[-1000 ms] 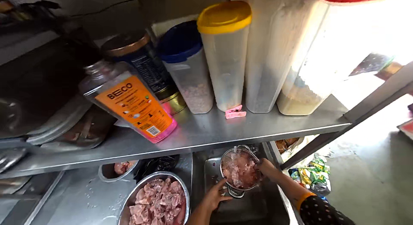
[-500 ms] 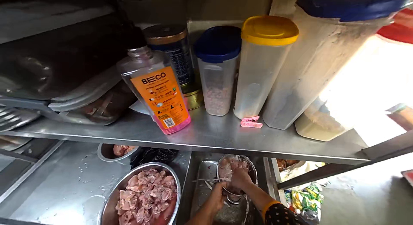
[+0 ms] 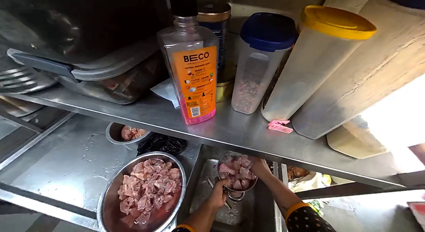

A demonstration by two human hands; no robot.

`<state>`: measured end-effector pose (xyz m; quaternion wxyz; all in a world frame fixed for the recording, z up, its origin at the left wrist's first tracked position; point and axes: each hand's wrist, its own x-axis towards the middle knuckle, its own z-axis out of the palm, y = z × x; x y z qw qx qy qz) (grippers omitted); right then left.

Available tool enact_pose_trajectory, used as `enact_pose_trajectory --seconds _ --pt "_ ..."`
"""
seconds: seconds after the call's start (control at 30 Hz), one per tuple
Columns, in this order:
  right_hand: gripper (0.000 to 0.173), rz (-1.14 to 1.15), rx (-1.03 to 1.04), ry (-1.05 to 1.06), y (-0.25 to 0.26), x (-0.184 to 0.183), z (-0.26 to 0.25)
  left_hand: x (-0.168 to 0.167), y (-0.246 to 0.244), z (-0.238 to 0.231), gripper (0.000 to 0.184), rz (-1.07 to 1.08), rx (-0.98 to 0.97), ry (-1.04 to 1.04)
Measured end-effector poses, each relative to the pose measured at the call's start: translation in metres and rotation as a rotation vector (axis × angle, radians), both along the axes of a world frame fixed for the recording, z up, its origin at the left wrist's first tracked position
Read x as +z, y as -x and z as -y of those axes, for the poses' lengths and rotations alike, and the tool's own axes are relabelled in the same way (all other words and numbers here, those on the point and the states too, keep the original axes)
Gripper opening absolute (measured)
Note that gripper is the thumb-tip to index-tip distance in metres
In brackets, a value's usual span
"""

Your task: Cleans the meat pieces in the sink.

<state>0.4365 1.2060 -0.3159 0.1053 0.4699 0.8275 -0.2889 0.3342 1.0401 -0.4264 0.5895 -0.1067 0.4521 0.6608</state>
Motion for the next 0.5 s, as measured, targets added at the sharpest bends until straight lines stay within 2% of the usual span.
enact_pose_trajectory --seconds 0.07,0.13,0.23,0.3,0.33,0.4,0.43,0.5 --pt "0.044 0.019 0.021 -0.060 0.008 -0.006 0.005 0.003 0.002 -0.003 0.055 0.013 0.014 -0.017" --pt "0.051 -0.070 -0.015 0.009 0.017 -0.011 0.010 0.009 0.003 -0.006 0.048 0.017 0.024 -0.016" --pt "0.058 -0.257 -0.080 0.348 0.022 -0.010 0.009 0.010 0.006 -0.008 0.050 0.002 0.023 -0.011" --pt "0.046 -0.386 -0.159 0.530 0.015 -0.004 0.008 0.004 0.008 -0.008 0.055 -0.004 0.027 0.012" --pt "0.038 -0.398 -0.196 0.511 0.012 0.000 0.006 0.002 0.009 -0.008 0.056 -0.005 0.027 0.023" --pt "0.030 -0.271 -0.188 0.314 0.009 -0.007 -0.002 0.004 0.009 -0.007 0.053 0.002 0.030 0.041" --pt "0.039 -0.190 -0.141 0.255 0.008 -0.017 -0.007 0.006 0.008 -0.005 0.053 -0.001 0.024 0.043" --pt "0.066 -0.140 -0.092 0.318 0.011 -0.044 -0.005 0.006 0.006 -0.004 0.057 -0.037 -0.012 0.039"
